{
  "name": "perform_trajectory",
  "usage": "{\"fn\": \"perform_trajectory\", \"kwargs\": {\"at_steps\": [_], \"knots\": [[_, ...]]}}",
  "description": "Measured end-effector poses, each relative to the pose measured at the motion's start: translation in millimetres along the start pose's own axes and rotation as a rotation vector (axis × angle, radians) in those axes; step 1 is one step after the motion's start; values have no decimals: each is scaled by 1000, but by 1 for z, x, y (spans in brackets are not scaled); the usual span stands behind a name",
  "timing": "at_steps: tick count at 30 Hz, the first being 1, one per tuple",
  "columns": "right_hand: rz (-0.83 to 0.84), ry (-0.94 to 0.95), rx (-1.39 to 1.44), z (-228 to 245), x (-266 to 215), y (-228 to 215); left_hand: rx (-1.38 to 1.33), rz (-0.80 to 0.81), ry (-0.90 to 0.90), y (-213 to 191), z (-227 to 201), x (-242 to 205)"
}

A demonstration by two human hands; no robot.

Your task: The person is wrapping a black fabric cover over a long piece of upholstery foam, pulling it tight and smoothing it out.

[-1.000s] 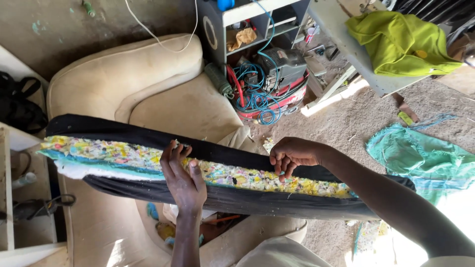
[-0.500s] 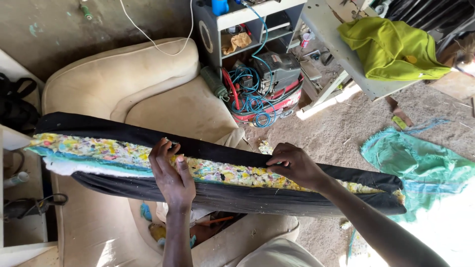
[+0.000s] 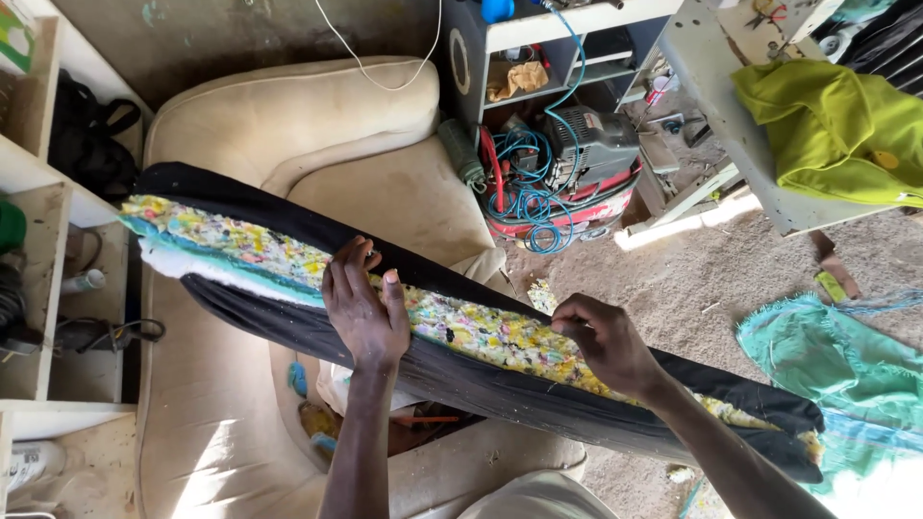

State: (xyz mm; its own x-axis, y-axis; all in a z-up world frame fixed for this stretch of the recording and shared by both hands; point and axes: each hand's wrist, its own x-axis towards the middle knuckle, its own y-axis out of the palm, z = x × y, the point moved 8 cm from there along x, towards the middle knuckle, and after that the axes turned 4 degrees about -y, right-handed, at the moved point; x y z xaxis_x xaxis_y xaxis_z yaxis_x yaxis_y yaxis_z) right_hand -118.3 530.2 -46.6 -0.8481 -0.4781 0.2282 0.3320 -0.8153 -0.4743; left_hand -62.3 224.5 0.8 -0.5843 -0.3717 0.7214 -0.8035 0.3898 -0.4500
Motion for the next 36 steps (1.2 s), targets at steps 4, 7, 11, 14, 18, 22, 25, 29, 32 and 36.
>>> {"fn": "perform_trajectory", "kwargs": {"at_steps": [4, 7, 11, 14, 18, 22, 25, 29, 32, 36], "knots": [[128, -122, -141, 15, 1, 20, 10, 2, 19, 8, 0, 4], [148, -220, -283, 29, -1, 20, 1, -14, 16, 9, -3, 8], [151, -250, -485, 4, -31, 12, -21, -52, 34, -5, -33, 20], [155, 21, -326, -36, -33, -1, 0, -24, 61, 10, -1, 6], [256, 142, -173, -36, -20, -18, -9, -22, 99, 8, -6, 2], [350, 457, 213, -61, -9, -27, 33, -5, 108, 3, -2, 4], [292, 649, 560, -86, -14, -15, 53, -15, 83, -4, 1, 3], [300, 798, 597, -69, -25, -25, 52, -20, 68, -13, -4, -2], [256, 876, 697, -108, -59, -10, -54, -33, 34, -23, -4, -6], [382, 1008, 524, -81, -76, -31, -54, -33, 54, -44, -33, -18]]}}
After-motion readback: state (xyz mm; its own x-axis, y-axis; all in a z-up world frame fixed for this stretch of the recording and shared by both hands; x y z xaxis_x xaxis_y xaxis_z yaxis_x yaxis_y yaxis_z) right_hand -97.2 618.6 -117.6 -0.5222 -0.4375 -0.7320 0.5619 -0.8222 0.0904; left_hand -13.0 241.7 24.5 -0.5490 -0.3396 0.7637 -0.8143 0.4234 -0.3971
